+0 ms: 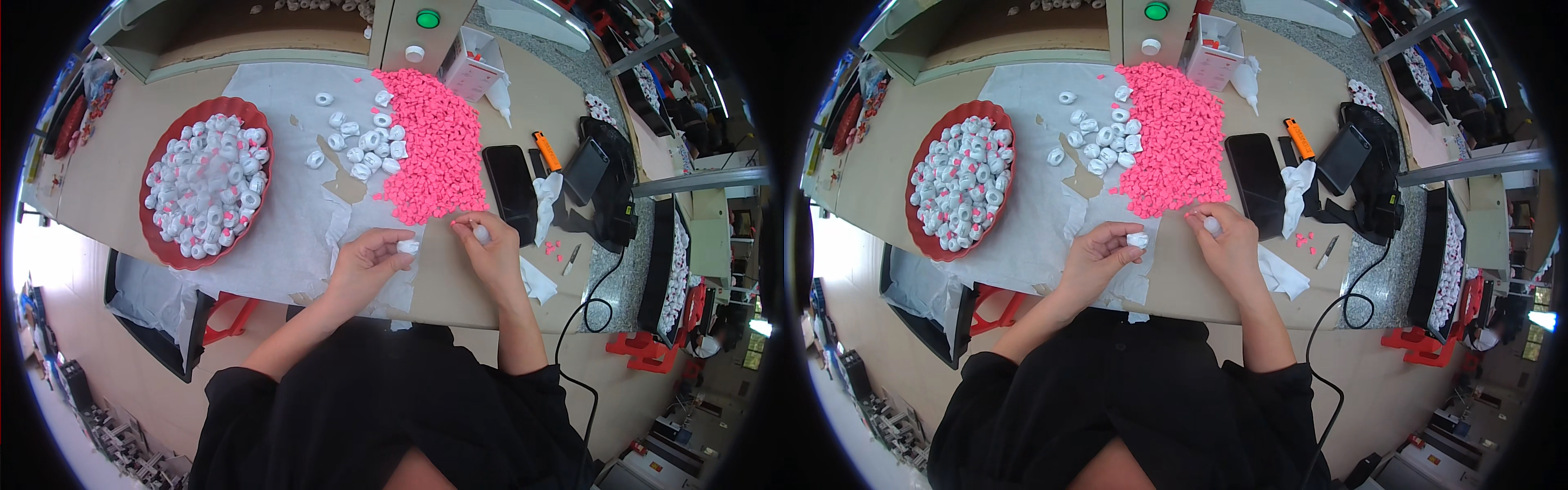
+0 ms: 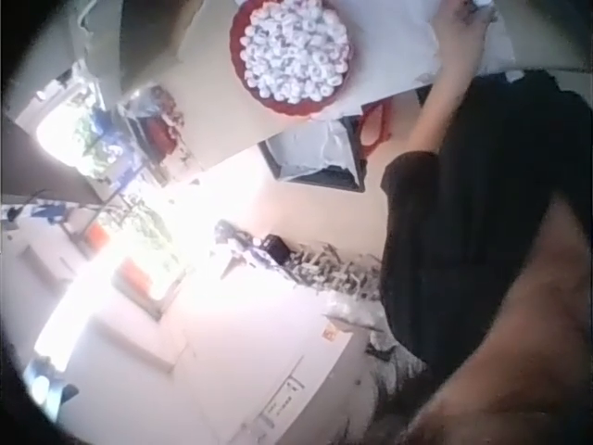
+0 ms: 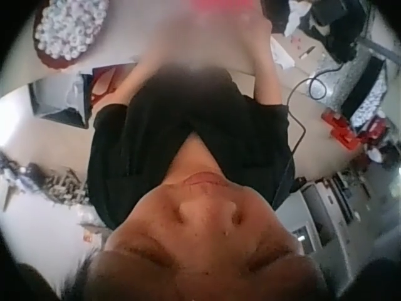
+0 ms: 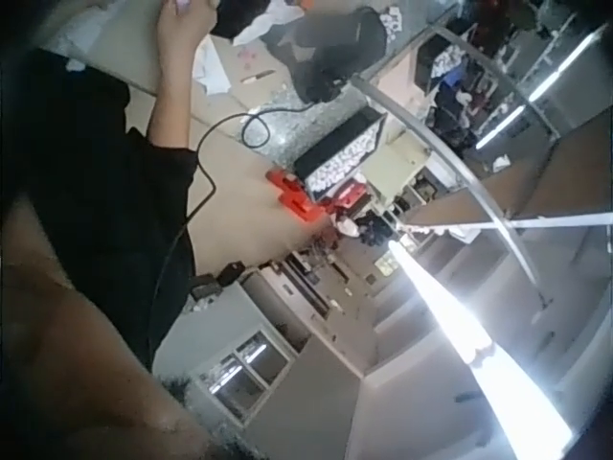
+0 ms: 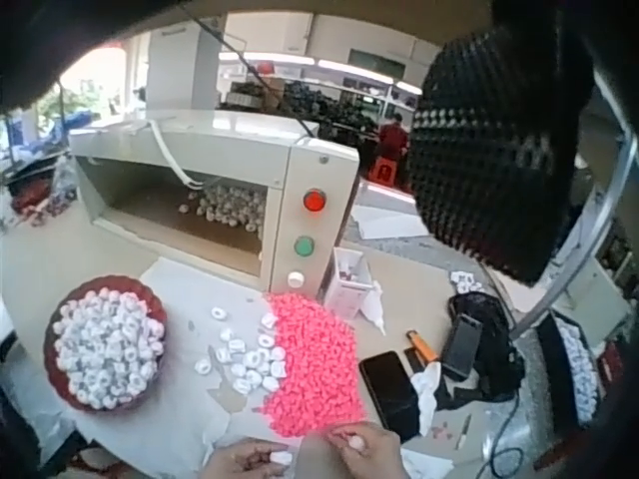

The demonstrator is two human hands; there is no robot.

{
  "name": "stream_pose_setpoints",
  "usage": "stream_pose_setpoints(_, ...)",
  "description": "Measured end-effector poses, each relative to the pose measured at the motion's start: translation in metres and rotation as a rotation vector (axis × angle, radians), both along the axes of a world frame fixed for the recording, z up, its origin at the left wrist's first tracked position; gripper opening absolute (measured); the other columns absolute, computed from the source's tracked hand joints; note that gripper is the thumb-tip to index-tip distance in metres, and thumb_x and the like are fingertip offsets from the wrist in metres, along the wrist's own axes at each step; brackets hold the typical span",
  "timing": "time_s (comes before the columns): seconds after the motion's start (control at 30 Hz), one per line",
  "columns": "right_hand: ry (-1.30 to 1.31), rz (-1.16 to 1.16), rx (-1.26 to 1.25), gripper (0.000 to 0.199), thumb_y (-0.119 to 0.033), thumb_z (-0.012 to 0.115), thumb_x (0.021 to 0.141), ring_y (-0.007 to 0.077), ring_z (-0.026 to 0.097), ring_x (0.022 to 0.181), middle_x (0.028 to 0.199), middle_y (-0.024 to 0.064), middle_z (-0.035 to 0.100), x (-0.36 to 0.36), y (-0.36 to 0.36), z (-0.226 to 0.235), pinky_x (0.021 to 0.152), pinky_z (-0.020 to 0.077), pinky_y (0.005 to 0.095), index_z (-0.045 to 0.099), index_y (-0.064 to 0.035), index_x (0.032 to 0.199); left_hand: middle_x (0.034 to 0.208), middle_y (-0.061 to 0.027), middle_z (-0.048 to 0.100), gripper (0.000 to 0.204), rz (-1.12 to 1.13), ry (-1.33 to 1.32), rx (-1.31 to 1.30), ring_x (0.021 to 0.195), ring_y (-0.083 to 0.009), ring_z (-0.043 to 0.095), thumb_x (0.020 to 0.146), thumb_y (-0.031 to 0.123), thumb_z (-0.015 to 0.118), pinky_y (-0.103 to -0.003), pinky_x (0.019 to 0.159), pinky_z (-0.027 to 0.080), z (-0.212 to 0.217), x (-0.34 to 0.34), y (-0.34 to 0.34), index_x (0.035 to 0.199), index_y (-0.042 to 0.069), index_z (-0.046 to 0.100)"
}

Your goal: The person assembles toy components by applying glue from a bottle to small white plastic pieces and attaching them to pink fuzzy bases.

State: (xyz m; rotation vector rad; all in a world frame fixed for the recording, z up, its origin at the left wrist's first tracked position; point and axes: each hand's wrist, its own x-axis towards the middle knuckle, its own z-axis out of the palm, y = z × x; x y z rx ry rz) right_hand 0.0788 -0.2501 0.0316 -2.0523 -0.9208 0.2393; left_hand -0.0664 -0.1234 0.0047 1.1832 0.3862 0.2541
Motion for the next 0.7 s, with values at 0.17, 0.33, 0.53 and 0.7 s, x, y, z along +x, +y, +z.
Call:
stream_pose_setpoints(0.17, 0.622, 0.095, 0.203, 0.01, -0.005, 0.064, 0.072, 0.0052, 0.051, 0.069, 0.074, 0.0014, 0.06, -0.032, 0.003, 0.011, 0.062, 0.0407, 0.0185, 0.061, 0.0001, 0.08, 0.082, -0.0026, 0.054, 0.026, -0.011, 0.002, 0.091, 0.076, -0.0082, 0.053, 0.079, -0.001, 0.053, -0.021, 0.069, 0.043, 0.003, 0.0, 0.001, 0.105, 0.001, 0.053)
stream_pose_setpoints(0.33, 0.668, 0.111, 0.216, 0.01, -0.004, 0.065, 0.071, 0.0056, 0.051, 0.068, 0.073, 0.0012, 0.058, -0.034, 0.004, 0.006, 0.062, 0.041, 0.0191, 0.06, -0.0005, 0.079, 0.087, -0.0044, 0.053, 0.026, -0.022, 0.01, 0.124, 0.076, -0.0096, 0.053, 0.08, 0.0, 0.052, -0.021, 0.07, 0.043, 0.005, -0.001, -0.001, 0.105, 0.002, 0.053)
stream_pose_setpoints(0.53, 0.641, 0.1, 0.165, 0.015, -0.004, 0.067, 0.068, 0.0061, 0.05, 0.068, 0.072, 0.0, 0.055, -0.032, 0.006, 0.004, 0.062, 0.0413, 0.02, 0.055, -0.0016, 0.076, 0.089, -0.0056, 0.054, 0.024, -0.033, 0.019, 0.227, 0.078, -0.0102, 0.053, 0.078, 0.0, 0.053, -0.022, 0.069, 0.043, 0.004, -0.002, 0.0, 0.103, 0.001, 0.055)
stream_pose_setpoints(0.7, 0.647, 0.122, 0.111, 0.017, -0.004, 0.068, 0.067, 0.0064, 0.05, 0.07, 0.073, 0.001, 0.055, -0.029, 0.007, 0.005, 0.063, 0.0416, 0.0206, 0.054, -0.0015, 0.077, 0.09, -0.0067, 0.054, 0.024, -0.043, 0.015, 0.25, 0.079, -0.0106, 0.053, 0.078, -0.001, 0.053, -0.022, 0.069, 0.043, 0.007, -0.003, 0.001, 0.101, 0.001, 0.055)
